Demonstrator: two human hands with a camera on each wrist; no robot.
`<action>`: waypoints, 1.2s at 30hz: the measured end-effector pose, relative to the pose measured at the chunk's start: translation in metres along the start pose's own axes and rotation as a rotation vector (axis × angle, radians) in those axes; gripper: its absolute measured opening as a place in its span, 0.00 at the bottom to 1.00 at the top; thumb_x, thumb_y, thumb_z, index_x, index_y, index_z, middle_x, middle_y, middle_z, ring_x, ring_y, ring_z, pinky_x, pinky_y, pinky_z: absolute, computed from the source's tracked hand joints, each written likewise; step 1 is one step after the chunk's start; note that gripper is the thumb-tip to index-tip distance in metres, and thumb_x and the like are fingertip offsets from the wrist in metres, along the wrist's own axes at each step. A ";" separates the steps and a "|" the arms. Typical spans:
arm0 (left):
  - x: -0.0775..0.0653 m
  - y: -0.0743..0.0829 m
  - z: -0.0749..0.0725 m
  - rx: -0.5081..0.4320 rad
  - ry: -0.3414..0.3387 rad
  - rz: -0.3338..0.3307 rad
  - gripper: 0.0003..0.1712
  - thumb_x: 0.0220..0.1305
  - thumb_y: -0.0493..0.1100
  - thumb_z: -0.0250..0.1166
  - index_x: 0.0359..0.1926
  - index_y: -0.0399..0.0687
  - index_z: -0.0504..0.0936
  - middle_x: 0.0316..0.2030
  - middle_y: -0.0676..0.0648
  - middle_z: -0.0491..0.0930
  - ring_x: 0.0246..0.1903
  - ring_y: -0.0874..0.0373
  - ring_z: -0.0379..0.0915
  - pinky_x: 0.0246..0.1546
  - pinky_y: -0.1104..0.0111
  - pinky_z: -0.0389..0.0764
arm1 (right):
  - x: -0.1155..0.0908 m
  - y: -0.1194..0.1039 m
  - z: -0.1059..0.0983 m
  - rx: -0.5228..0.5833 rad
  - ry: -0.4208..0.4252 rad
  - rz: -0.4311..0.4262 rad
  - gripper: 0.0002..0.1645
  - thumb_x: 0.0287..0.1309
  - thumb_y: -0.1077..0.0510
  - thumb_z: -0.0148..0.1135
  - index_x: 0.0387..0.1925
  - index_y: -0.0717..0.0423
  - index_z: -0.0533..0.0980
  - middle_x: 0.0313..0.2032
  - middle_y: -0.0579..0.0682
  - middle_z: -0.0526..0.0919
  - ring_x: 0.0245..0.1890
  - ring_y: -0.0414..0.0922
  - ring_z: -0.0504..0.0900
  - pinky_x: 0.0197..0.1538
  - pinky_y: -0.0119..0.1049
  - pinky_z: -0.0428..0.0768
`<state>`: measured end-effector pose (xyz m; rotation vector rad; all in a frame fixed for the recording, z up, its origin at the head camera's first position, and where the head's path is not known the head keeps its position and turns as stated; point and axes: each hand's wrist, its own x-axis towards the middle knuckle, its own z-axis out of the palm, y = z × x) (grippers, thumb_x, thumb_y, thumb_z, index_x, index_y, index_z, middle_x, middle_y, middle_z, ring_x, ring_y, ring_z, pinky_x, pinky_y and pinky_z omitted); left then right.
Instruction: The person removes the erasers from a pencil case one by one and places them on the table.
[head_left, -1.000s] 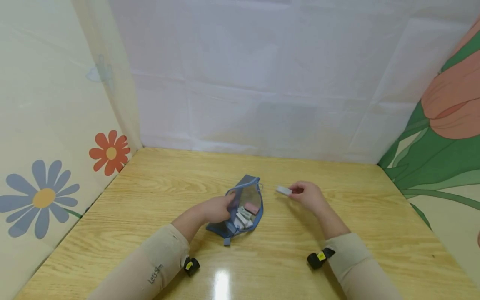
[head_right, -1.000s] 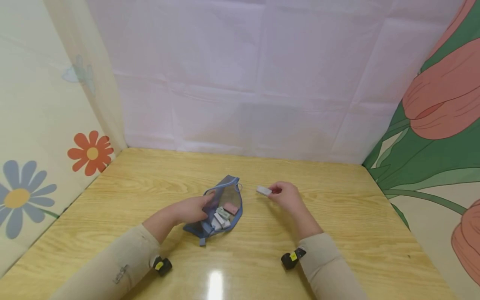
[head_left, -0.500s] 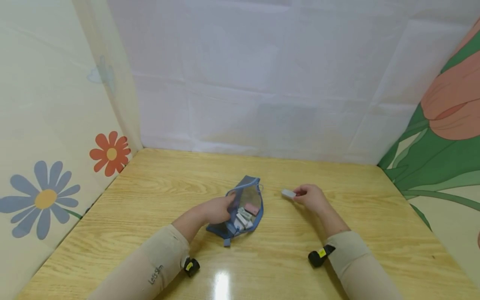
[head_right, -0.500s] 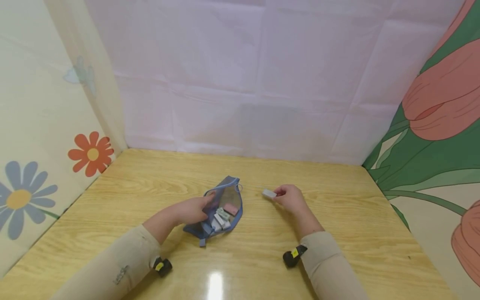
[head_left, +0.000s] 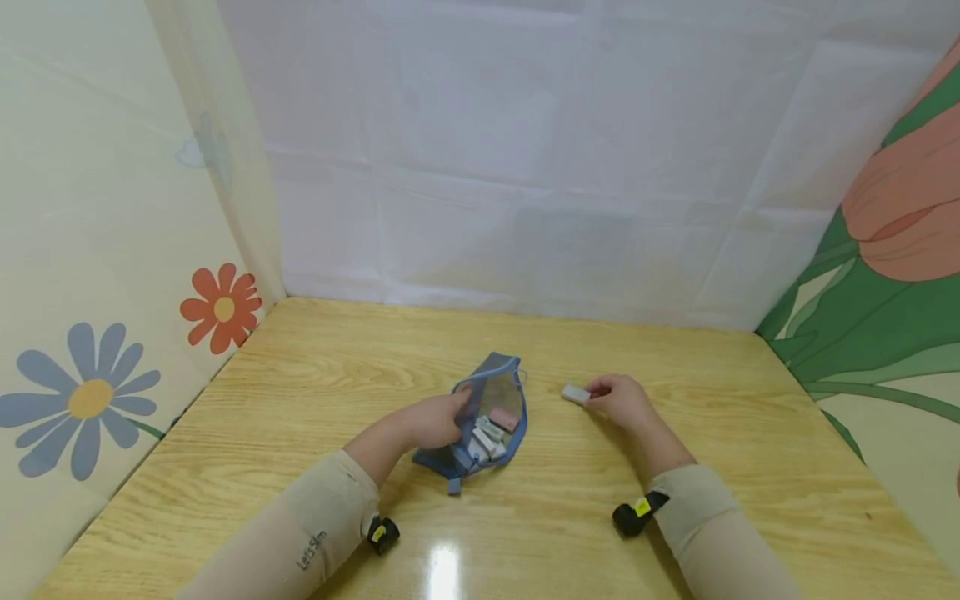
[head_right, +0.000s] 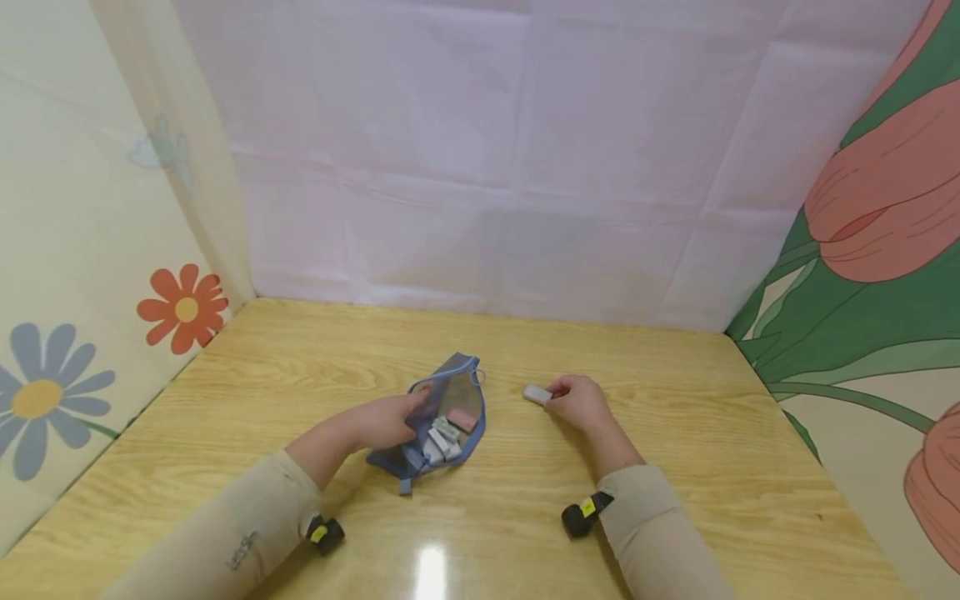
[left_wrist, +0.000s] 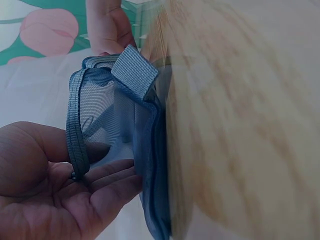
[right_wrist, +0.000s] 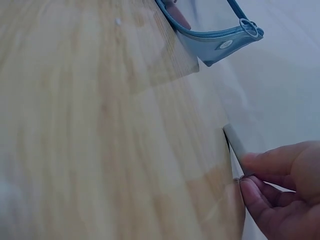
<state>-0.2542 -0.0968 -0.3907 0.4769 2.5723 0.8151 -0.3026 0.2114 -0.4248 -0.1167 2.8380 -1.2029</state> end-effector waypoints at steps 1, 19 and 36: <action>0.000 0.000 0.000 -0.003 -0.001 -0.001 0.43 0.51 0.27 0.52 0.69 0.37 0.48 0.66 0.39 0.57 0.51 0.53 0.64 0.46 0.62 0.67 | 0.000 0.000 0.000 -0.002 -0.001 0.000 0.14 0.48 0.64 0.64 0.39 0.66 0.78 0.33 0.56 0.81 0.34 0.46 0.76 0.36 0.34 0.72; 0.001 -0.001 0.001 0.004 -0.004 -0.002 0.42 0.52 0.27 0.51 0.70 0.38 0.48 0.67 0.40 0.55 0.49 0.52 0.64 0.37 0.65 0.68 | 0.003 0.001 0.006 -0.057 0.015 0.002 0.13 0.46 0.64 0.65 0.37 0.64 0.79 0.31 0.53 0.80 0.33 0.46 0.75 0.36 0.35 0.72; 0.002 -0.002 0.001 0.011 -0.009 0.002 0.42 0.53 0.27 0.51 0.70 0.38 0.48 0.67 0.40 0.55 0.46 0.52 0.66 0.28 0.66 0.67 | 0.001 0.003 0.000 0.041 -0.006 -0.004 0.15 0.47 0.58 0.67 0.37 0.62 0.80 0.32 0.53 0.81 0.33 0.46 0.76 0.37 0.35 0.73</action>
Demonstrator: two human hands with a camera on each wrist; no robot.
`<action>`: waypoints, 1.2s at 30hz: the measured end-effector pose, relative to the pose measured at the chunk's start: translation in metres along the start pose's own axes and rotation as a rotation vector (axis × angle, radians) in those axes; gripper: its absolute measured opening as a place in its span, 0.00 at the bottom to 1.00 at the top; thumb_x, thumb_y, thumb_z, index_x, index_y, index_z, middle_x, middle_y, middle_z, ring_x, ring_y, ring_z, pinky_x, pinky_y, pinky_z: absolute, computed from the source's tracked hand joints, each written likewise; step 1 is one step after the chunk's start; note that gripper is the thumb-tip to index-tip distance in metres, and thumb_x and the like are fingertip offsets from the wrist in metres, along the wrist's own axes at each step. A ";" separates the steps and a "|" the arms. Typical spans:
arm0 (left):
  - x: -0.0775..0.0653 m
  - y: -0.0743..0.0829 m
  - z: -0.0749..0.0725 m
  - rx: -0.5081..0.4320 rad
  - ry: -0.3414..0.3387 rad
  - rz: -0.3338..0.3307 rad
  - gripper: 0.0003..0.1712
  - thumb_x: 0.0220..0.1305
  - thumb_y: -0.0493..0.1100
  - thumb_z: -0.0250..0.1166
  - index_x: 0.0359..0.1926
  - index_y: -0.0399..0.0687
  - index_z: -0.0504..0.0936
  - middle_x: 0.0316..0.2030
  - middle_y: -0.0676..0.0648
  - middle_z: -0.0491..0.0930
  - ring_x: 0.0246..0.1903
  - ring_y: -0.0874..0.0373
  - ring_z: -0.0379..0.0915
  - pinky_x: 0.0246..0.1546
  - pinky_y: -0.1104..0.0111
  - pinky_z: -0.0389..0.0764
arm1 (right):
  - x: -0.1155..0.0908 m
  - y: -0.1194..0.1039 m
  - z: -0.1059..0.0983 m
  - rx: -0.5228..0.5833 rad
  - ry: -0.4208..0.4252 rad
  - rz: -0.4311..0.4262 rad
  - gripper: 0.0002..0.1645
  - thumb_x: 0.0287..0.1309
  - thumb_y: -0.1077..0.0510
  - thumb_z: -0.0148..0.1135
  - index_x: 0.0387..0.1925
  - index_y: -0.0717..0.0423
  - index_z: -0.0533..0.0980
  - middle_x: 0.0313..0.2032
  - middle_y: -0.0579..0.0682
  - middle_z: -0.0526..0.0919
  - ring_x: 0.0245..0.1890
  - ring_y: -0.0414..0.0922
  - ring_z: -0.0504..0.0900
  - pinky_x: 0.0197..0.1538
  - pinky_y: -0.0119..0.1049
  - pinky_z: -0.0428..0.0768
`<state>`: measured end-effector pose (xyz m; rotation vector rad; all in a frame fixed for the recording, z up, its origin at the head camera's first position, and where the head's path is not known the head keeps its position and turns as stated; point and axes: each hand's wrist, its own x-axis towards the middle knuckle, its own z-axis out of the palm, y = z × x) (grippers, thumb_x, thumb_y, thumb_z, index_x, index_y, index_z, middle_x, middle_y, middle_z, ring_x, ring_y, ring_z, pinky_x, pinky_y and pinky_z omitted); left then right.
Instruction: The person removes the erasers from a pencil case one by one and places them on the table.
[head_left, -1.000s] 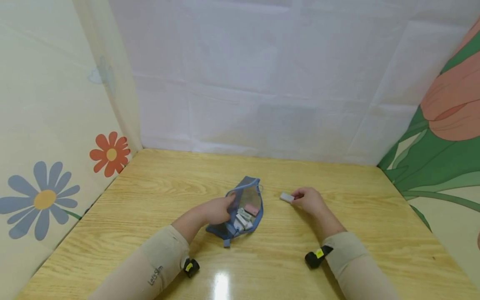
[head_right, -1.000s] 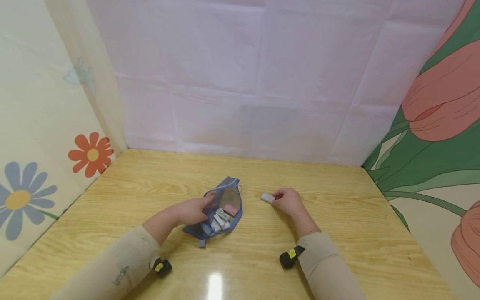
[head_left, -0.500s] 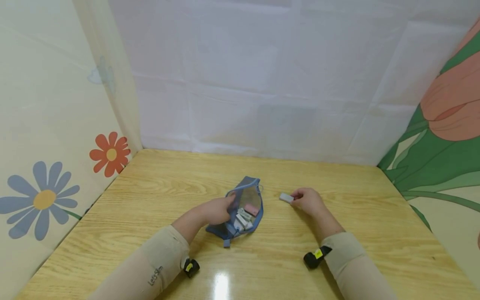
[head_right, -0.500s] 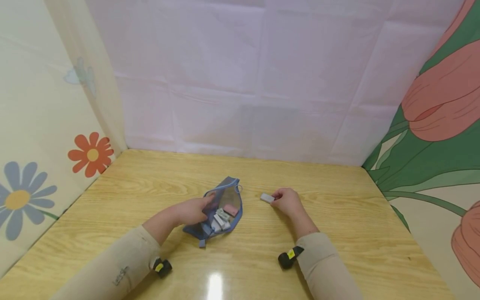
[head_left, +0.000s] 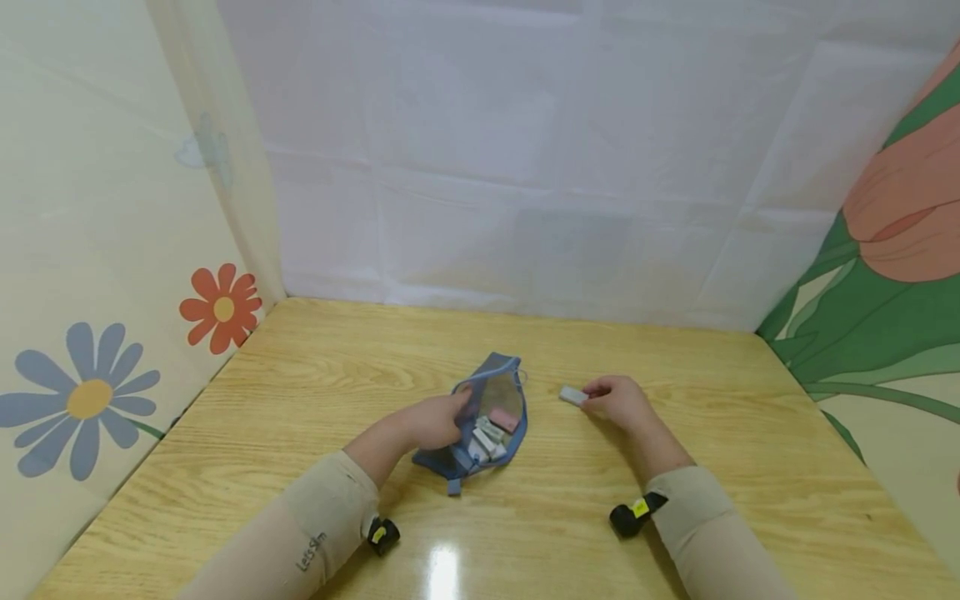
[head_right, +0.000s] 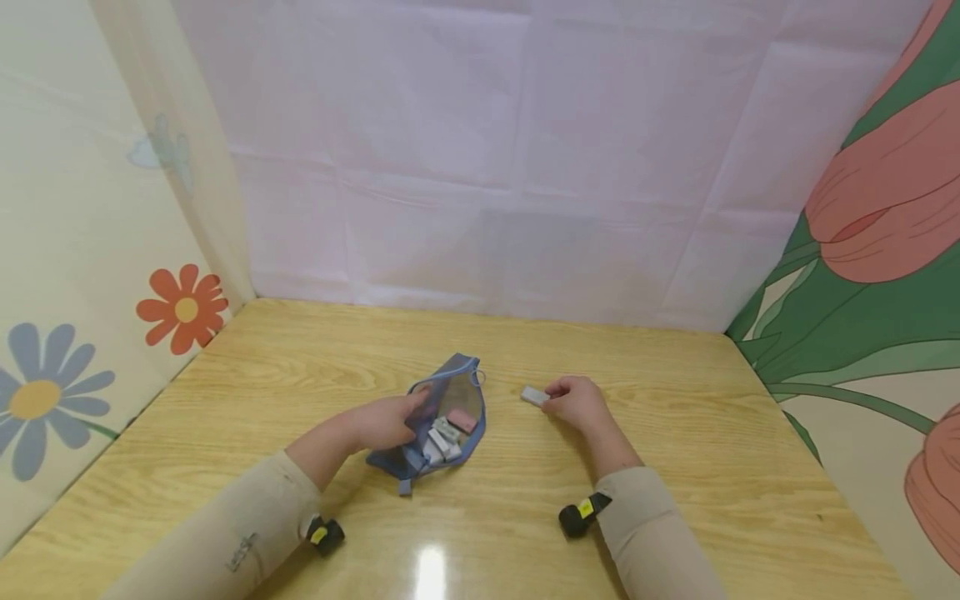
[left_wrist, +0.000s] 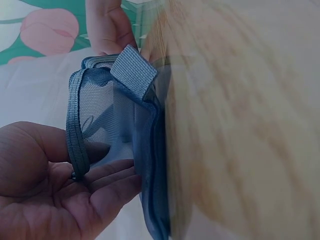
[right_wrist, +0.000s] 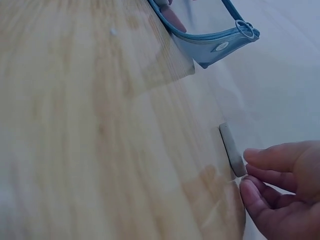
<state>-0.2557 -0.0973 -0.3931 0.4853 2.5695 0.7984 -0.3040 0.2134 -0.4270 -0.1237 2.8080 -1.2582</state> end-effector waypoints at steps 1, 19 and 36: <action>0.000 0.000 0.000 0.000 -0.001 0.000 0.42 0.53 0.27 0.51 0.70 0.39 0.48 0.67 0.40 0.55 0.46 0.52 0.66 0.28 0.66 0.67 | -0.001 -0.001 -0.001 0.008 0.000 -0.011 0.15 0.47 0.58 0.68 0.37 0.62 0.80 0.32 0.53 0.81 0.34 0.46 0.76 0.37 0.35 0.73; -0.002 0.002 -0.001 -0.006 -0.005 -0.003 0.42 0.53 0.28 0.52 0.70 0.38 0.48 0.67 0.40 0.55 0.49 0.52 0.64 0.39 0.65 0.68 | -0.009 -0.029 0.002 0.082 0.008 -0.068 0.15 0.53 0.59 0.63 0.42 0.63 0.79 0.37 0.54 0.82 0.37 0.45 0.78 0.41 0.36 0.74; -0.002 0.002 -0.003 0.004 -0.026 -0.007 0.42 0.53 0.29 0.51 0.70 0.37 0.47 0.68 0.41 0.52 0.53 0.54 0.62 0.46 0.64 0.66 | -0.028 -0.072 0.045 0.150 -0.147 -0.168 0.11 0.49 0.61 0.66 0.37 0.61 0.81 0.31 0.48 0.83 0.32 0.40 0.78 0.37 0.34 0.77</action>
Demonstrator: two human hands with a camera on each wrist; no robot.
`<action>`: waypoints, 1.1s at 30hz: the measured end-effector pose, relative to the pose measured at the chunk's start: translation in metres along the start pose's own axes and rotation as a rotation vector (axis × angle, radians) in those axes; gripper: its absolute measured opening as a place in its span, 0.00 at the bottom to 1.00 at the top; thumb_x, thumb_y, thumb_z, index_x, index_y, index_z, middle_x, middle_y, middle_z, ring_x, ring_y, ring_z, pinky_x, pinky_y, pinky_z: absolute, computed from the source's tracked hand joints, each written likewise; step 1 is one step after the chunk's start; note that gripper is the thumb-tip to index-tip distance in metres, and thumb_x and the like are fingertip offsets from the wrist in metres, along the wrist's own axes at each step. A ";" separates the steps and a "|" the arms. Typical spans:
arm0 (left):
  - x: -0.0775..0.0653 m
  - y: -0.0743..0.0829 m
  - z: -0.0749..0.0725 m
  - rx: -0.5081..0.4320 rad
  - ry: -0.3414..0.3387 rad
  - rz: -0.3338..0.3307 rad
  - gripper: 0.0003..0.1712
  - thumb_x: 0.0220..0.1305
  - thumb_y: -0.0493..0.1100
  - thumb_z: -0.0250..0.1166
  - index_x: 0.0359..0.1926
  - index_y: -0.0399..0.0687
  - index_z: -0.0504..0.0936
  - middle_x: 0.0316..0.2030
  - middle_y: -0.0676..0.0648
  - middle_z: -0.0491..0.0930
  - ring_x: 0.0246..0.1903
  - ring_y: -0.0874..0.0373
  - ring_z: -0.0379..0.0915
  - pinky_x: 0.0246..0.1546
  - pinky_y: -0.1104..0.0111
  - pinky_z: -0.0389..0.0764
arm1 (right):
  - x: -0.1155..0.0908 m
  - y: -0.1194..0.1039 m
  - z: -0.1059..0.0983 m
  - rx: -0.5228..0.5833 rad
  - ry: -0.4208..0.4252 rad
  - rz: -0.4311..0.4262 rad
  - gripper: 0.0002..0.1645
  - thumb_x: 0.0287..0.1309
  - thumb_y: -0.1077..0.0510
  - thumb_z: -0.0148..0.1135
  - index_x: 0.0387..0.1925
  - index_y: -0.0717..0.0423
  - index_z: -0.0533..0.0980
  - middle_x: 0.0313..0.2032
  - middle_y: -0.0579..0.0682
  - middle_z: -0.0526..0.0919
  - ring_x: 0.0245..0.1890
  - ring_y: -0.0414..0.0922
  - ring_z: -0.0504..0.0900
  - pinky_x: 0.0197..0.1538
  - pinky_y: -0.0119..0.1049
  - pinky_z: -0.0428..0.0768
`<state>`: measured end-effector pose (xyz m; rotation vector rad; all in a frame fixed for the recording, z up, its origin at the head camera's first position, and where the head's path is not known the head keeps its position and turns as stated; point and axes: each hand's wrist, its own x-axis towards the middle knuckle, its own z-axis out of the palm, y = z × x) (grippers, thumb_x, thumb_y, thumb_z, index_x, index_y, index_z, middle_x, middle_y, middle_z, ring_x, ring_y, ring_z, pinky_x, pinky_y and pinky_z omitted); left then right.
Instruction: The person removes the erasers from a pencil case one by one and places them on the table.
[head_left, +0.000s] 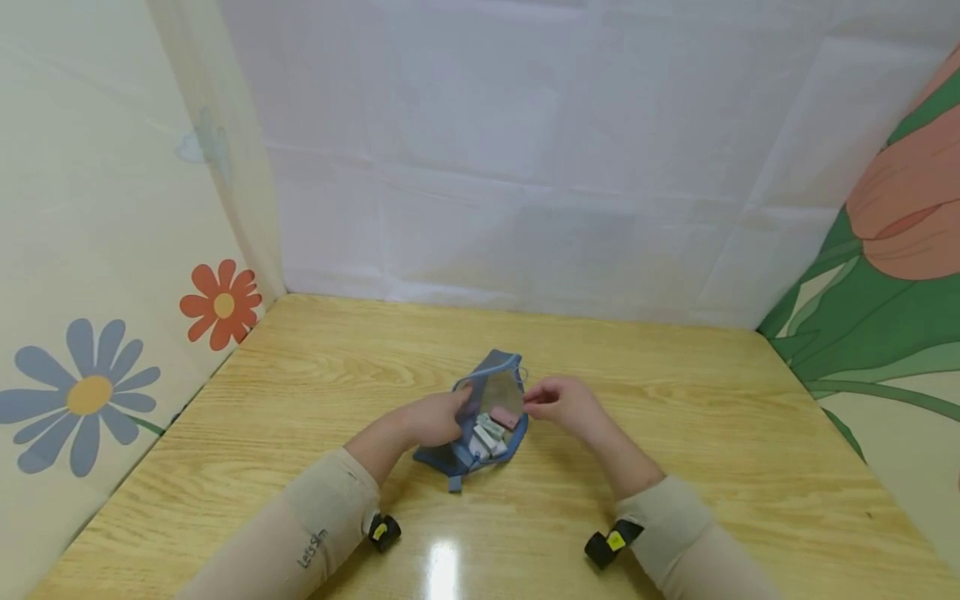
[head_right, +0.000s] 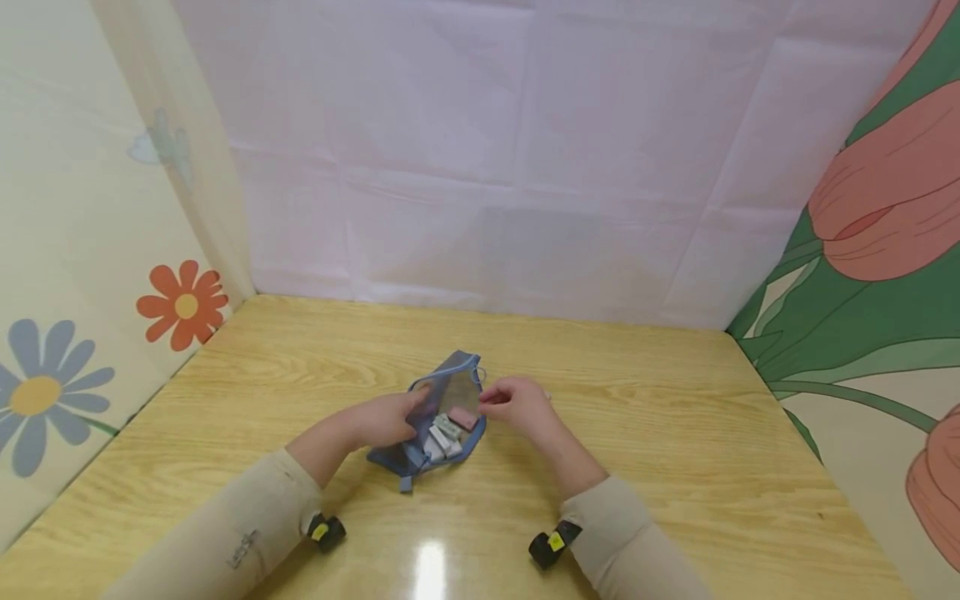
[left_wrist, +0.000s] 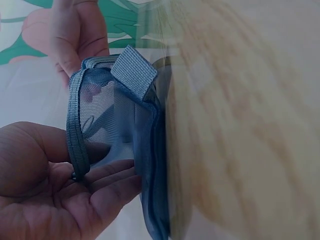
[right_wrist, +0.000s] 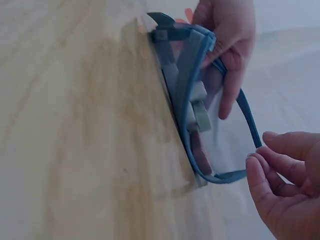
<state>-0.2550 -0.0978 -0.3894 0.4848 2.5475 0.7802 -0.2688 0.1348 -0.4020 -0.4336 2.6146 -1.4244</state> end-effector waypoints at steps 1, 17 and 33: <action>0.000 0.000 0.000 0.003 -0.001 0.002 0.41 0.53 0.29 0.51 0.69 0.37 0.48 0.68 0.41 0.52 0.53 0.54 0.61 0.46 0.64 0.65 | 0.000 -0.001 0.003 -0.015 -0.010 -0.008 0.11 0.49 0.61 0.66 0.36 0.61 0.81 0.31 0.47 0.83 0.32 0.39 0.78 0.37 0.33 0.77; 0.004 -0.003 0.000 0.004 0.009 0.011 0.42 0.52 0.29 0.53 0.69 0.37 0.49 0.68 0.41 0.52 0.61 0.53 0.57 0.57 0.60 0.62 | 0.000 -0.001 0.032 -0.074 -0.090 0.009 0.06 0.45 0.62 0.68 0.30 0.55 0.82 0.30 0.45 0.83 0.29 0.39 0.77 0.32 0.32 0.76; 0.002 -0.003 0.000 0.021 0.026 0.033 0.42 0.51 0.29 0.53 0.69 0.35 0.49 0.67 0.39 0.54 0.58 0.53 0.60 0.55 0.61 0.64 | -0.001 0.001 0.042 -0.155 -0.102 -0.027 0.07 0.42 0.58 0.71 0.28 0.54 0.81 0.24 0.43 0.79 0.26 0.38 0.73 0.29 0.31 0.73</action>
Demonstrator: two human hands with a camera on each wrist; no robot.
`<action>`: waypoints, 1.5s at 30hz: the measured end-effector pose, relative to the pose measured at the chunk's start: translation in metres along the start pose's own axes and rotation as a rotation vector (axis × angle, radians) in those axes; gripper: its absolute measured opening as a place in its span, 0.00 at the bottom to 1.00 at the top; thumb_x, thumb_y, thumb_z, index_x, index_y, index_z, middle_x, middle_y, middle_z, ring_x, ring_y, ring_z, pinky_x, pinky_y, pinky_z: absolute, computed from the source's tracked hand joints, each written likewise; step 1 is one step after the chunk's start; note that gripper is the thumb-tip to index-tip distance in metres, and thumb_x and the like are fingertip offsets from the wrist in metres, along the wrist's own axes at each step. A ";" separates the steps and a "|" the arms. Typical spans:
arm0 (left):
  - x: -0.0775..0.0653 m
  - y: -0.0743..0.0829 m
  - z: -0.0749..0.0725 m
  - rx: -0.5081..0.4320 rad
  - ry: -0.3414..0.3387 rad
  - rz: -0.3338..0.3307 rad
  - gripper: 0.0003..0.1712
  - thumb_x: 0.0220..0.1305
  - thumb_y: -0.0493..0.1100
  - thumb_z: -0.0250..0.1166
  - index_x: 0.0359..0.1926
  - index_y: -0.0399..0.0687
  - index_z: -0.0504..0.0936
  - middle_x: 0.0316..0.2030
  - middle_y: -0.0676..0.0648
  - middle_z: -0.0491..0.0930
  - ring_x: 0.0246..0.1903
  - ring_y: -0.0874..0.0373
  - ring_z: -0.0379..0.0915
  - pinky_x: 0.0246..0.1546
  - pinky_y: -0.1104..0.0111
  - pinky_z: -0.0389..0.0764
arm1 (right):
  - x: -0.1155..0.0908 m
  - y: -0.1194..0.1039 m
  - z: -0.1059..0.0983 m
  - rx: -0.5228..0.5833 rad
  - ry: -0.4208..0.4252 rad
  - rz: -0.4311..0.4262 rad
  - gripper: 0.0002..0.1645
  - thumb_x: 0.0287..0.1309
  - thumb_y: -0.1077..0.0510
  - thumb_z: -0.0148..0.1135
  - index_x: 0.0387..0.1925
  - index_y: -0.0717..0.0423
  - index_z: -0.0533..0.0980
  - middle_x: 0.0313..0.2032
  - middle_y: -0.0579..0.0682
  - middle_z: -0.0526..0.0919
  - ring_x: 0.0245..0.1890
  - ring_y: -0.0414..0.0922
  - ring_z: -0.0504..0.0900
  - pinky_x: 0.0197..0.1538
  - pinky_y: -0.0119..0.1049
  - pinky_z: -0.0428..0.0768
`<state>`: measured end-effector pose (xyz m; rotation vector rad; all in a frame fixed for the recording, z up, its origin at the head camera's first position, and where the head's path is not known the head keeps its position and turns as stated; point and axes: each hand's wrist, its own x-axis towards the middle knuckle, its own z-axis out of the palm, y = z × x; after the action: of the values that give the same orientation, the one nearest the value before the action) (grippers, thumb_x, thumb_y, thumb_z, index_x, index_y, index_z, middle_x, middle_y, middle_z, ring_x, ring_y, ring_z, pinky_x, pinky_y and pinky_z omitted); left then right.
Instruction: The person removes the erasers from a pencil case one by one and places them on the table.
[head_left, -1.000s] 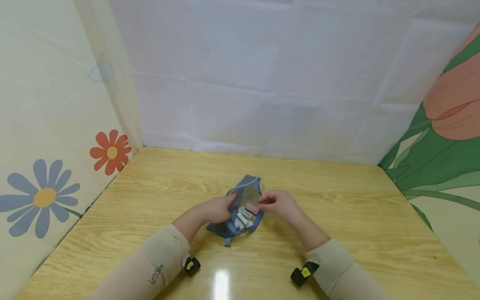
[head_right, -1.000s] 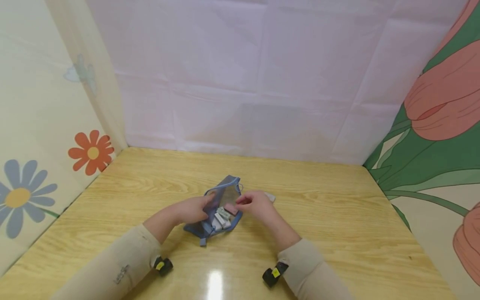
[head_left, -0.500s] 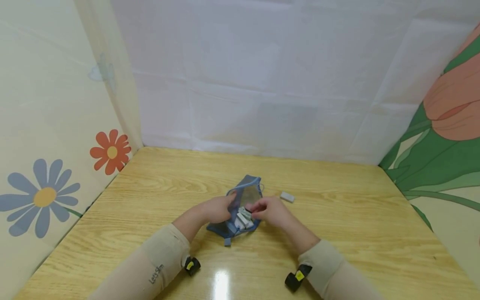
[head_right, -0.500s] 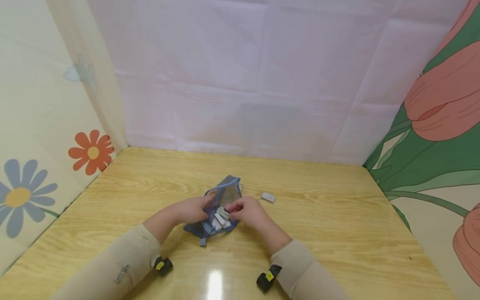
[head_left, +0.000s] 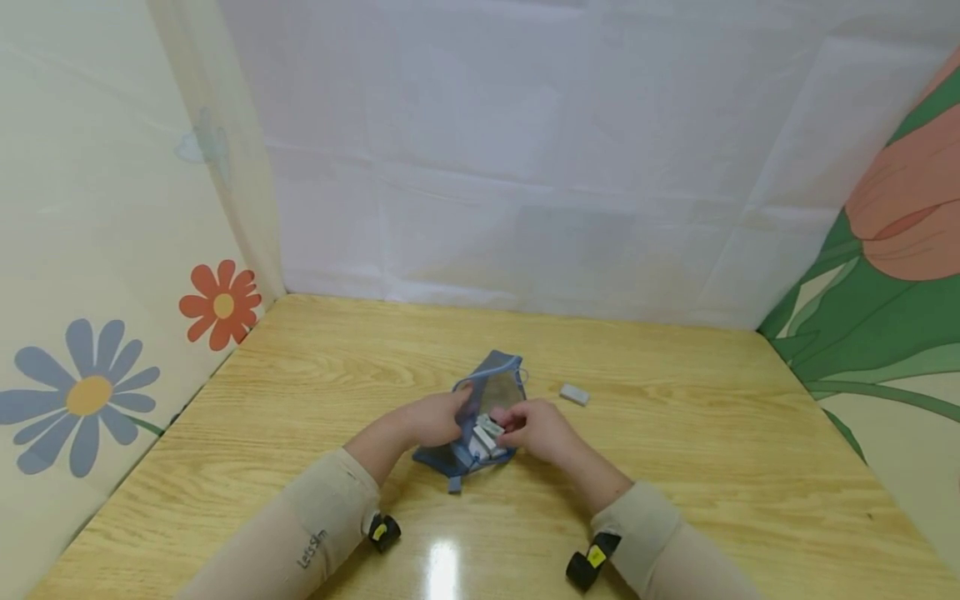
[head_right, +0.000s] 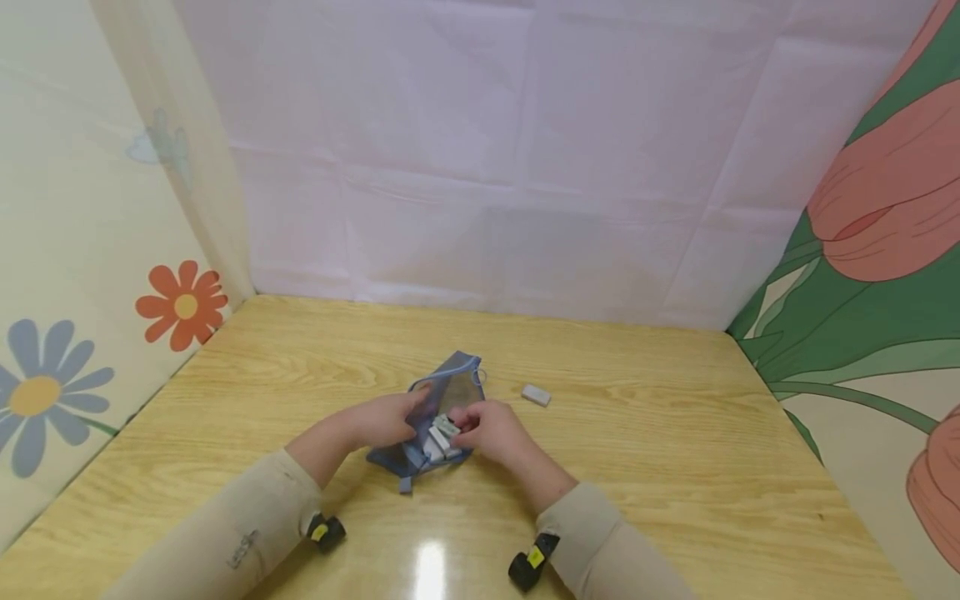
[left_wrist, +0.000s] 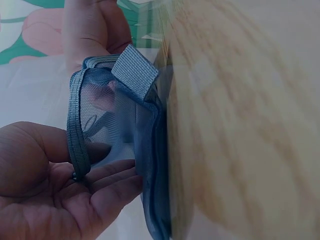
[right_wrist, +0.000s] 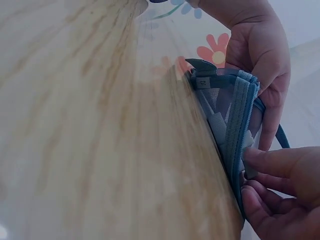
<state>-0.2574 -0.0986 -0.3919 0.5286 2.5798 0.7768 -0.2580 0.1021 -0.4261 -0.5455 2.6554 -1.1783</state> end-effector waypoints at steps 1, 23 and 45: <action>0.000 0.000 0.000 0.002 0.000 0.001 0.42 0.51 0.29 0.53 0.69 0.35 0.49 0.67 0.39 0.54 0.57 0.53 0.61 0.54 0.61 0.65 | 0.000 0.000 0.000 -0.001 0.002 -0.001 0.07 0.43 0.59 0.70 0.27 0.54 0.81 0.23 0.43 0.78 0.26 0.39 0.73 0.29 0.31 0.73; -0.001 0.003 0.000 0.002 0.002 0.000 0.42 0.50 0.28 0.52 0.68 0.34 0.49 0.68 0.41 0.52 0.50 0.54 0.64 0.44 0.64 0.66 | -0.005 -0.003 -0.020 0.045 0.051 0.043 0.05 0.48 0.58 0.67 0.30 0.50 0.81 0.28 0.43 0.80 0.30 0.40 0.76 0.34 0.33 0.75; -0.001 0.001 0.001 -0.014 0.005 -0.001 0.42 0.51 0.27 0.52 0.68 0.34 0.49 0.68 0.41 0.52 0.59 0.53 0.59 0.49 0.62 0.65 | -0.011 0.013 -0.078 0.133 0.187 0.088 0.11 0.51 0.60 0.65 0.38 0.60 0.79 0.33 0.51 0.80 0.34 0.44 0.76 0.39 0.38 0.77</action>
<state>-0.2554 -0.0977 -0.3916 0.5218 2.5772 0.7959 -0.2755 0.1679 -0.3833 -0.3059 2.6935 -1.4301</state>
